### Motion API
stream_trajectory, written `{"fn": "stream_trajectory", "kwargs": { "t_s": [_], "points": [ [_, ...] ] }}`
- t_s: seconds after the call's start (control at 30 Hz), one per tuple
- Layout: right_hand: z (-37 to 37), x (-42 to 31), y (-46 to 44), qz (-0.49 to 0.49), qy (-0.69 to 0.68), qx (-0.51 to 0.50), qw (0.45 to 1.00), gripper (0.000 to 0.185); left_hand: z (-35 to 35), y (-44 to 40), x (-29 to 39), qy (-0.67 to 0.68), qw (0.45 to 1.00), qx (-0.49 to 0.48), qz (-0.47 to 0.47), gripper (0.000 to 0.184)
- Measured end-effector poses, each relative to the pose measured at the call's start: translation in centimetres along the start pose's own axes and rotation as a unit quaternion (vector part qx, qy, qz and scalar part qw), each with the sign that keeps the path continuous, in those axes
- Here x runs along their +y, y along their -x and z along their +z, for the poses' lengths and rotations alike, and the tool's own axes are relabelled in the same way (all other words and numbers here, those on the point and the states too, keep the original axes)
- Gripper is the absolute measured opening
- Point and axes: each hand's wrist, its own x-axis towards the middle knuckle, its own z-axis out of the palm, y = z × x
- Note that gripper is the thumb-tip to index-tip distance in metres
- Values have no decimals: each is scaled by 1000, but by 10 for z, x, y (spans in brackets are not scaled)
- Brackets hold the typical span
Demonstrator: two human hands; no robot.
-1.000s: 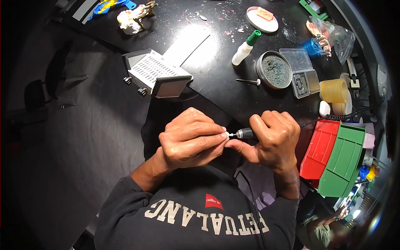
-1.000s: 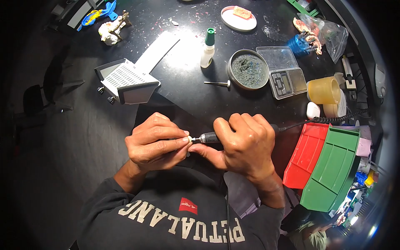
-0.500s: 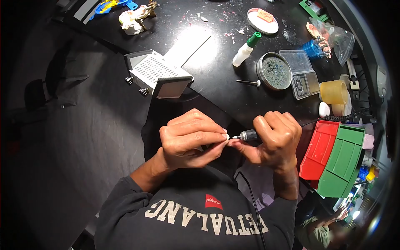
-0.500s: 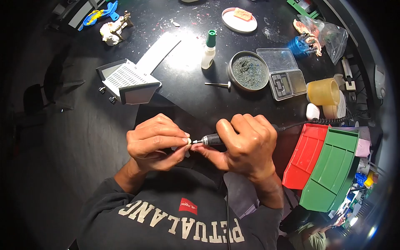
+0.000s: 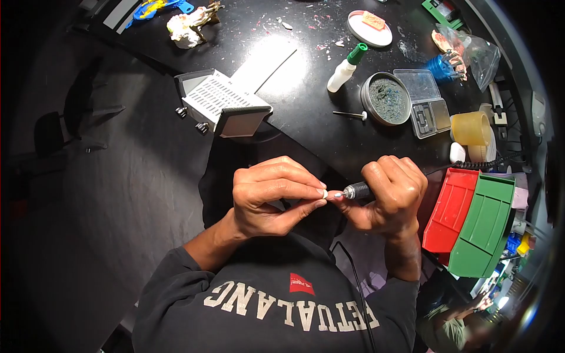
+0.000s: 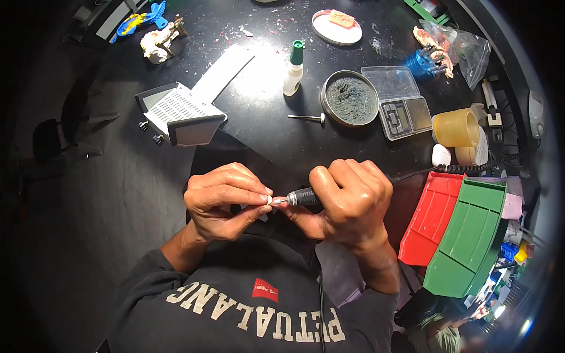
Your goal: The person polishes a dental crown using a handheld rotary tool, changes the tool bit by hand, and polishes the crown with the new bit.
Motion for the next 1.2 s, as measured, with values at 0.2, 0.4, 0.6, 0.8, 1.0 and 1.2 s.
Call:
{"fn": "stream_trajectory", "kwargs": {
  "t_s": [0.2,0.4,0.6,0.8,1.0,1.2],
  "points": [
    [1,3,1,-5,7,0,1000,64,0,0,2,4,1000,1,-2,27],
    [-1,2,1,7,-2,-10,1000,67,-1,-1,4,28,999,-2,-15,29],
    [-1,3,1,14,0,-13,1000,68,0,-2,3,69,996,4,-51,27],
    [0,2,1,15,3,-18,1000,69,2,-2,6,74,994,15,-80,27],
    [2,2,2,13,4,-15,1000,69,2,0,1,96,991,9,-90,24],
    [1,2,2,16,1,-19,1000,69,2,3,2,113,989,13,-97,25]
  ]
}}
